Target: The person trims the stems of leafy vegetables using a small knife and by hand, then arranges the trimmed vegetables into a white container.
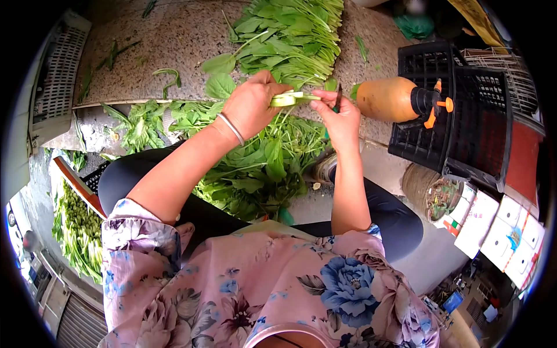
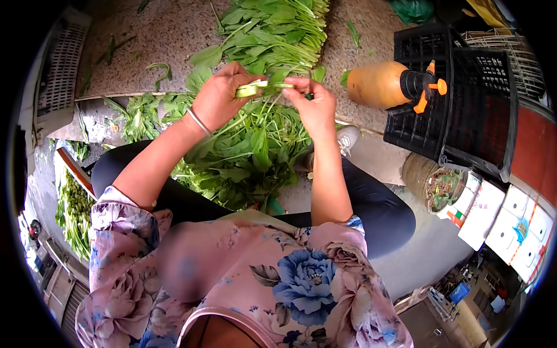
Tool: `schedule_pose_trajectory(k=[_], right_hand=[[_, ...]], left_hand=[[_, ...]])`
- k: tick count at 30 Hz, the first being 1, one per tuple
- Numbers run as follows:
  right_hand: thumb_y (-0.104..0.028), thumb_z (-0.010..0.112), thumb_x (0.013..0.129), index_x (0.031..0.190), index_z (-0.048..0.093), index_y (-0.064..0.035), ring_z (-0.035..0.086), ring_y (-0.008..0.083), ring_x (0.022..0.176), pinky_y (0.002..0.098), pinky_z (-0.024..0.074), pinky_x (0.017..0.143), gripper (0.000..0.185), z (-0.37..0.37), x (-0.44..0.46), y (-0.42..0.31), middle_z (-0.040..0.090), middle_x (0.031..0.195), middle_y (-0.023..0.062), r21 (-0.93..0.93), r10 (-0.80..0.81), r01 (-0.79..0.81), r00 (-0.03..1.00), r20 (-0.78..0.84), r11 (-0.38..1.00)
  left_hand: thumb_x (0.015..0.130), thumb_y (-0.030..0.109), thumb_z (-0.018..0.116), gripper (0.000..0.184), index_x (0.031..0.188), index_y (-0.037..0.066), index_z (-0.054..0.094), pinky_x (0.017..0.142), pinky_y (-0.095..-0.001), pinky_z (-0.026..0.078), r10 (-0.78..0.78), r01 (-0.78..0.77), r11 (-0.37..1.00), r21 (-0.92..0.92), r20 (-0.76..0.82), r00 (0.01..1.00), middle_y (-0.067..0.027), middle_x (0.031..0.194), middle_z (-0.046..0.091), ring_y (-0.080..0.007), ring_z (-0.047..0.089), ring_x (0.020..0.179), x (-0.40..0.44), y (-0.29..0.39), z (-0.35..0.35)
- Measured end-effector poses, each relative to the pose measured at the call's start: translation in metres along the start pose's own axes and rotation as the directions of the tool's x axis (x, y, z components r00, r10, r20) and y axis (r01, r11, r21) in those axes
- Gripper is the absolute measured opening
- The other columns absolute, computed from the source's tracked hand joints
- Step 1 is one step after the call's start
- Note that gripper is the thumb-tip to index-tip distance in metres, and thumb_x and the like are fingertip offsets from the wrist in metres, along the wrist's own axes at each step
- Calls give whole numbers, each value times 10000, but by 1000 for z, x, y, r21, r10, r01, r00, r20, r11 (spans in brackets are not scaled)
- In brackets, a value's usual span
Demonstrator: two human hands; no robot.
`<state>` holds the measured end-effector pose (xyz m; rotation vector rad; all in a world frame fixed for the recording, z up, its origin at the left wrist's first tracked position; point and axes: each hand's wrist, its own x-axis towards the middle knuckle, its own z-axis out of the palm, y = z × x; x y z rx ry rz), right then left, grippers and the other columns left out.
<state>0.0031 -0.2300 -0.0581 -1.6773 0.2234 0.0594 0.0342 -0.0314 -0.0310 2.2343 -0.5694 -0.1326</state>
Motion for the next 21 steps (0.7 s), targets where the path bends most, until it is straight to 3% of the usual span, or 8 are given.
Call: schedule_pose_trajectory(k=[4, 6, 8, 10, 13, 17, 20, 21], right_hand=[[-76, 657, 768, 938, 623, -8, 515, 42, 634, 166, 401, 542, 186, 14, -13, -8, 615, 771, 28, 193, 122, -136, 989, 85, 972], [-115, 641, 794, 954, 615, -1, 499, 43, 597, 160, 373, 491, 198, 20, -17, -12, 606, 759, 36, 251, 161, -184, 981, 109, 950], [-233, 562, 861, 1036, 572, 11, 467, 53, 565, 167, 321, 433, 300, 25, -19, -16, 590, 770, 49, 408, 182, -210, 978, 105, 889], [-307, 487, 897, 1094, 525, 25, 446, 64, 562, 174, 317, 427, 387, 27, -24, -18, 562, 759, 41, 416, 180, -212, 977, 116, 884], [-295, 505, 888, 1118, 518, -6, 415, 62, 551, 170, 300, 426, 369, 32, -29, -24, 510, 707, 11, 518, 181, -271, 959, 217, 811], [-232, 539, 873, 1104, 522, -15, 377, 55, 497, 172, 282, 410, 318, 35, -28, -17, 464, 664, -7, 515, 222, -302, 952, 212, 802], [-223, 535, 875, 1039, 540, -33, 359, 51, 485, 174, 272, 399, 251, 30, -28, -14, 424, 631, -24, 613, 252, -390, 919, 302, 688], [-223, 535, 875, 1039, 540, -33, 359, 51, 485, 174, 272, 399, 251, 29, -28, -9, 424, 631, -24, 613, 253, -389, 920, 299, 688]], left_hand=[[694, 200, 684, 297, 960, 76, 636, 721, -347, 470, 60, -52, 996, -72, 110, 992, -140, 834, 586, -280, 575, 813, -1, 2, 3], [705, 231, 695, 277, 924, 69, 644, 672, -331, 473, 46, -35, 992, -121, 89, 995, -131, 748, 600, -262, 573, 682, -1, 0, 4], [726, 243, 695, 245, 883, 61, 647, 593, -315, 457, -261, 339, 880, -334, 255, 931, -102, 640, 592, -209, 512, 533, 2, -5, 4], [743, 267, 696, 254, 846, 40, 647, 536, -292, 430, -252, 328, 826, -458, 221, 942, -55, 590, 589, -142, 448, 489, 3, -5, 1], [789, 296, 652, 245, 811, 52, 665, 444, -201, 345, -379, 536, 703, -468, 391, 838, 23, 627, 574, -37, 413, 495, 5, -4, -3], [789, 293, 653, 244, 802, 49, 665, 441, -205, 346, -331, 466, 723, -510, 337, 881, 33, 627, 570, -29, 412, 497, 4, -6, 1], [780, 290, 659, 253, 799, 38, 658, 462, -241, 381, -366, 488, 792, -367, 356, 860, -24, 631, 597, -101, 452, 481, 3, -5, -2], [764, 308, 654, 287, 790, 23, 646, 524, -304, 422, -308, 375, 905, -202, 298, 904, -99, 648, 599, -198, 519, 534, 2, 1, -6]])
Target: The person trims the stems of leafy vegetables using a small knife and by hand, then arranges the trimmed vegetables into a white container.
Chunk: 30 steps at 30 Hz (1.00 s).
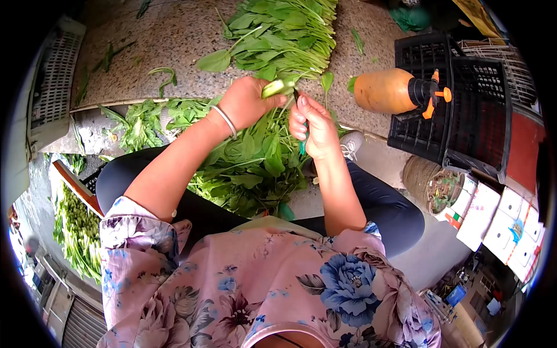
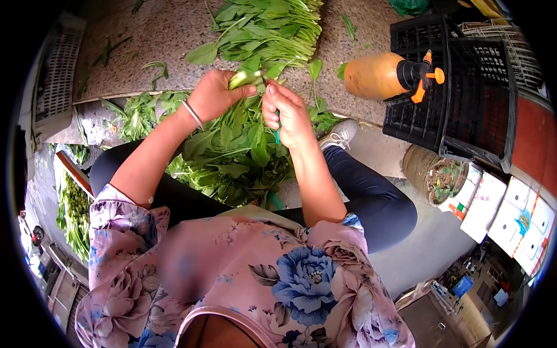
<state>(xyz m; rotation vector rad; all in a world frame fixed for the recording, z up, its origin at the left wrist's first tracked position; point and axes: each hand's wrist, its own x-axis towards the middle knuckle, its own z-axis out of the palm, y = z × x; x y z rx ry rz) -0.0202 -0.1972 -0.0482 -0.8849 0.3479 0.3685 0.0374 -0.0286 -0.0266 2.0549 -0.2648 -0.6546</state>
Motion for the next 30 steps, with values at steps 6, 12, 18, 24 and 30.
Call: schedule_pose_trajectory(k=[6, 12, 18, 24, 30], right_hand=[[-301, 564, 851, 990, 555, -30, 469, 110, 545, 225, 384, 448, 305, -52, 14, 40, 511, 708, 31, -165, 292, -293, 956, -35, 942], [-373, 679, 735, 1132, 482, 105, 604, 235, 811, 332, 483, 709, 651, -90, 65, 32, 594, 965, 216, -670, -126, -254, 877, -464, 698], [-240, 623, 809, 783, 567, -16, 463, 106, 427, 231, 319, 371, 233, -100, 143, -13, 590, 679, 79, -246, -114, -116, 649, -752, 962], [-179, 634, 795, 757, 554, -70, 501, 84, 524, 226, 306, 397, 141, -131, 153, -10, 596, 699, 37, 70, 105, -78, 756, -646, 994], [-139, 647, 781, 789, 570, -53, 529, 74, 537, 185, 314, 391, 115, -70, 77, -4, 629, 756, 55, -161, -212, 148, 816, -538, 976]], left_hand=[[776, 293, 588, 278, 814, 20, 620, 678, -415, 480, 100, -78, 909, 408, -33, 994, -194, 742, 605, -348, 592, 724, 2, -18, 3], [815, 293, 559, 303, 971, 33, 569, 666, -410, 468, 67, -61, 912, 405, 1, 998, -179, 718, 608, -335, 592, 707, 0, -19, 0], [835, 295, 557, 309, 1009, 40, 541, 611, -355, 460, -38, 12, 984, 179, 145, 989, -105, 660, 616, -240, 603, 625, 1, -17, -2], [745, 259, 648, 243, 866, 50, 628, 615, -366, 468, 3, 3, 933, 360, -15, 1000, -154, 659, 603, -297, 595, 622, 2, -10, -6], [722, 187, 646, 284, 991, 97, 632, 702, -372, 475, 0, 2, 932, 362, -6, 1000, -144, 795, 628, -292, 600, 734, 0, -6, -2]])
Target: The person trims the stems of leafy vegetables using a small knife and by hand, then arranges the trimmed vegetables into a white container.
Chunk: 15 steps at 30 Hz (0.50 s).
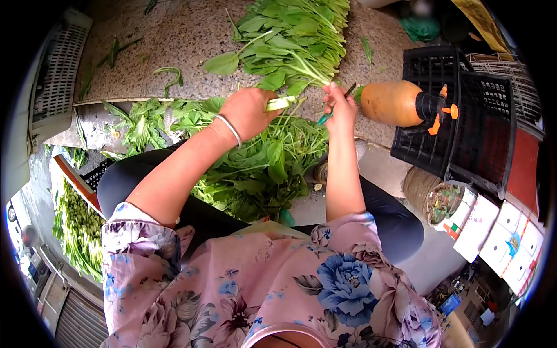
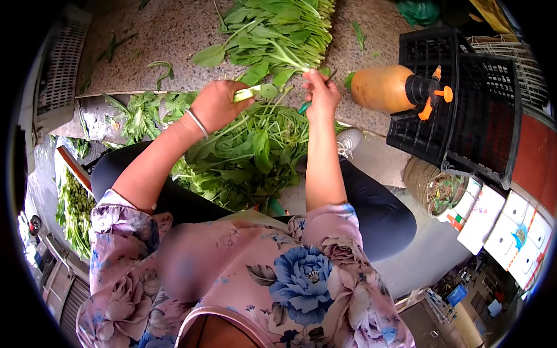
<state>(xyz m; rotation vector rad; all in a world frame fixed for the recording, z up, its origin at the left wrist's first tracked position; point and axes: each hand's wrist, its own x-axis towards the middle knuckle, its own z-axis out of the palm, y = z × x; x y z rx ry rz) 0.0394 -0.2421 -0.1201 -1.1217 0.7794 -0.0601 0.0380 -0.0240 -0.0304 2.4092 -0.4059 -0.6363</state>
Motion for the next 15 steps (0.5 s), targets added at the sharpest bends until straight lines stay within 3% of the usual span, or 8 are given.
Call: schedule_pose_trajectory(k=[1, 3, 4, 7, 8, 11, 13, 15], right_hand=[[-139, 647, 781, 789, 570, -53, 529, 74, 537, 185, 314, 391, 115, 0, -15, 1, 629, 756, 55, 1, 1, -1, 1000, -3, 1000], [-117, 657, 774, 817, 588, -28, 533, 80, 519, 160, 308, 381, 121, 3, -43, 0, 636, 756, 73, -162, -57, 99, 968, 246, 982], [-110, 657, 773, 822, 592, -16, 528, 82, 506, 161, 308, 376, 125, 5, -55, -1, 634, 742, 77, -140, -34, 76, 959, 282, 987], [-110, 655, 776, 835, 585, 0, 521, 89, 493, 172, 319, 375, 143, 6, -73, -7, 626, 732, 98, -103, -19, 55, 947, 322, 993], [-112, 651, 780, 844, 580, 0, 521, 91, 494, 176, 324, 377, 148, 5, -74, -8, 623, 736, 107, -28, -2, 13, 937, 349, 1000], [-142, 638, 796, 863, 565, 5, 491, 90, 478, 183, 322, 382, 177, 6, -82, -14, 611, 738, 119, 28, 20, -33, 927, 374, 999], [-181, 624, 814, 860, 564, 0, 455, 82, 461, 186, 307, 382, 196, 6, -86, -17, 597, 723, 100, 70, 6, -38, 912, 411, 997], [-238, 580, 848, 942, 559, 6, 417, 74, 461, 184, 294, 389, 263, 7, -94, -21, 569, 711, 76, 15, -2, -5, 910, 414, 1000]], left_hand=[[722, 187, 646, 284, 991, 97, 632, 702, -372, 475, 1, -1, 1000, 1, 3, 1000, -144, 795, 628, -292, 600, 734, -1, -1, 1], [711, 129, 623, 331, 1042, 119, 614, 787, -360, 464, 384, -349, 922, 170, -276, 881, -108, 1009, 604, -267, 574, 903, -1, -3, 4], [687, 111, 627, 396, 1081, 141, 598, 845, -350, 444, 383, -331, 916, 225, -249, 890, -72, 1154, 539, -250, 523, 1011, -3, 0, 3], [663, 94, 631, 369, 1030, 123, 617, 800, -351, 464, 365, -331, 928, 173, -237, 900, -91, 1046, 586, -252, 556, 958, -1, 2, 12], [693, 141, 649, 332, 1022, 108, 617, 739, -367, 482, 248, -250, 968, -3, -125, 961, -116, 923, 621, -270, 598, 843, 2, 3, 12], [726, 211, 660, 319, 1010, 74, 612, 681, -366, 486, 99, -103, 985, -136, -39, 994, -147, 784, 625, -298, 605, 723, 3, 7, 8], [755, 232, 663, 314, 987, 27, 609, 597, -307, 482, 119, -118, 953, -278, -13, 993, -126, 706, 627, -223, 603, 639, 10, 0, 14], [777, 201, 656, 266, 947, 2, 611, 516, -243, 460, 2, 117, 715, -690, 169, 986, -71, 687, 623, -115, 564, 580, 13, -2, 16]])
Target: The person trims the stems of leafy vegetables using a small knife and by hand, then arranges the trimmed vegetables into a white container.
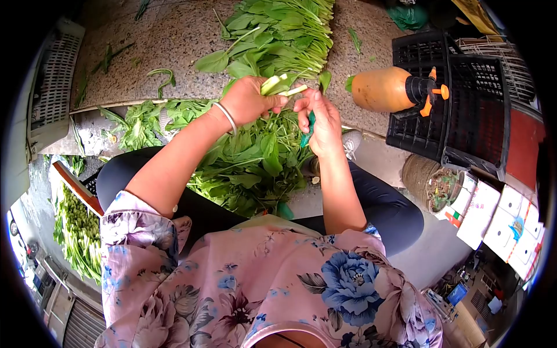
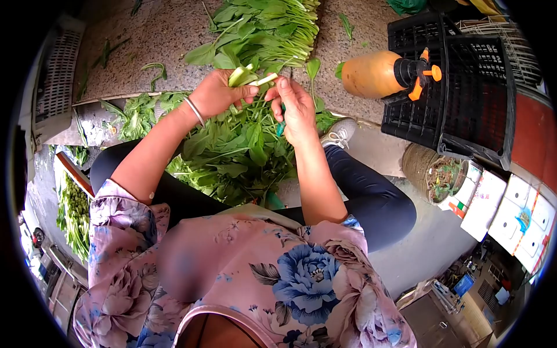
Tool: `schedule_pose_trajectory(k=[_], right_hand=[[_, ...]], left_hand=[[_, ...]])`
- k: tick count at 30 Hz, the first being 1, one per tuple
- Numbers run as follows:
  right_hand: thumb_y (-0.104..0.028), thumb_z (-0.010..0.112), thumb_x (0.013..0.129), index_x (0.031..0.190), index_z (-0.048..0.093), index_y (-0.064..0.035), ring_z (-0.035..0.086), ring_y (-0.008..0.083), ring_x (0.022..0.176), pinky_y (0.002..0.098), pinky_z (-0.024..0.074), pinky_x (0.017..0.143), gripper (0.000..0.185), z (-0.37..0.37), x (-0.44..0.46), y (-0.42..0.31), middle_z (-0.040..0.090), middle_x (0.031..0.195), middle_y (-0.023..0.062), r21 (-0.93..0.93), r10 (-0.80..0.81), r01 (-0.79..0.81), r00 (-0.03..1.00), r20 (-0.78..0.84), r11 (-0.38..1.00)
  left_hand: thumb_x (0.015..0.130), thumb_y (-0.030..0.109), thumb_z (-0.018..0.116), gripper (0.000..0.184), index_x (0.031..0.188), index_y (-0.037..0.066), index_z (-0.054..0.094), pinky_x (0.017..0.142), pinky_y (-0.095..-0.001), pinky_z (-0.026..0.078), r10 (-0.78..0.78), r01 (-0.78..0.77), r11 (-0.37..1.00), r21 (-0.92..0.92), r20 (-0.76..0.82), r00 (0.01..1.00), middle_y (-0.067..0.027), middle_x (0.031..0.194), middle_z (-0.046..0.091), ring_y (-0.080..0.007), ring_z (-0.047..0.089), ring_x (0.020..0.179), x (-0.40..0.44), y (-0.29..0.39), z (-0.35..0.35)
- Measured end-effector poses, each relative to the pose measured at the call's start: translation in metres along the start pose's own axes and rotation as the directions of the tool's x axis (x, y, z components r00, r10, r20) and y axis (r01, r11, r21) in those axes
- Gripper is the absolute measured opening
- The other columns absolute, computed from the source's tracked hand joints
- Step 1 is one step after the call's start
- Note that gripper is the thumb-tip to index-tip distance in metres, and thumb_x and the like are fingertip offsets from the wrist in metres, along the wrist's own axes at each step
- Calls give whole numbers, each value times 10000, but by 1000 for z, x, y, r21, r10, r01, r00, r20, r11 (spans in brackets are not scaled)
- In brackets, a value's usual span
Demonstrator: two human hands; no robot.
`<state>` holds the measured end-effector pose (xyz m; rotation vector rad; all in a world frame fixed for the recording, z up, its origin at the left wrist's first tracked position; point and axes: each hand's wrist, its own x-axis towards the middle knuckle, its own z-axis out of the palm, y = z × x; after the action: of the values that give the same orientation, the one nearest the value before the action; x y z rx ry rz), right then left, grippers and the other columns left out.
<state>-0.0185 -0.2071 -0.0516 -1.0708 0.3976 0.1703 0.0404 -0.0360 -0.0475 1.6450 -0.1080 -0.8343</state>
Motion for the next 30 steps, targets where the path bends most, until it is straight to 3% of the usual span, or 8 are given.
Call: schedule_pose_trajectory(k=[4, 6, 12, 15, 18, 20, 24, 30], right_hand=[[-275, 497, 895, 1117, 511, -7, 390, 65, 488, 175, 285, 402, 348, 11, -7, -1, 518, 701, 37, 88, 65, -79, 986, 154, 993], [-261, 499, 895, 1071, 535, -31, 375, 58, 476, 175, 280, 398, 292, 14, -7, 2, 478, 657, 8, -53, 88, -82, 986, 140, 995], [-280, 467, 907, 913, 554, -59, 313, 43, 448, 186, 246, 383, 238, -14, -1, 29, 368, 573, -42, 60, 305, -329, 918, 253, 942], [-300, 454, 909, 1196, 486, -44, 269, 30, 426, 183, 214, 376, 386, -33, -6, 37, 324, 530, -80, -412, 632, -495, 699, 334, 765], [-500, 644, 731, 967, 611, -67, 411, 65, 461, 210, 316, 407, 494, -41, -9, 48, 480, 583, -19, -935, 854, -256, 515, 82, 244], [-565, 673, 655, 911, 606, -53, 491, 114, 545, 254, 405, 503, 576, -51, -2, 60, 532, 620, 24, -910, 681, -134, 707, 189, 392], [-452, 666, 699, 1080, 558, -33, 622, 266, 774, 349, 477, 696, 577, -22, 34, 57, 635, 839, 167, -993, 5, -83, 997, -82, 80], [-337, 674, 689, 967, 605, -54, 612, 310, 793, 379, 476, 704, 402, -13, 81, 116, 636, 831, 158, -988, -4, -137, 991, -137, -70]], left_hand=[[792, 161, 644, 189, 899, 8, 617, 462, -206, 426, -3, 3, 994, -107, 5, 1000, -30, 667, 611, -68, 508, 517, -3, 5, -1], [790, 155, 642, 188, 903, 7, 618, 461, -211, 425, -21, 21, 999, -47, 9, 1000, -33, 660, 612, -72, 504, 503, -1, 5, -4], [780, 181, 638, 217, 872, -14, 613, 475, -229, 437, -132, 113, 966, 232, 66, 989, -43, 636, 619, -82, 524, 490, -7, 7, -20], [772, 201, 630, 230, 874, -4, 610, 501, -258, 454, -122, 143, 927, 345, -84, 989, -81, 643, 627, -116, 562, 515, -13, 12, -42], [784, 241, 597, 248, 899, 22, 609, 573, -341, 476, 46, 113, 832, 544, -270, 962, -134, 678, 626, -230, 597, 588, -15, 10, -64], [792, 264, 575, 261, 915, 37, 607, 621, -388, 482, 160, 127, 714, 689, -337, 928, -162, 703, 622, -297, 607, 641, -19, 9, -71], [801, 333, 540, 324, 941, 45, 594, 709, -436, 460, 202, 173, 664, 728, -396, 896, -197, 772, 609, -365, 587, 765, -19, 6, -74], [788, 331, 556, 322, 944, 52, 596, 723, -424, 464, 132, 263, 643, 720, -442, 887, -176, 802, 618, -348, 591, 789, -24, 13, -76]])
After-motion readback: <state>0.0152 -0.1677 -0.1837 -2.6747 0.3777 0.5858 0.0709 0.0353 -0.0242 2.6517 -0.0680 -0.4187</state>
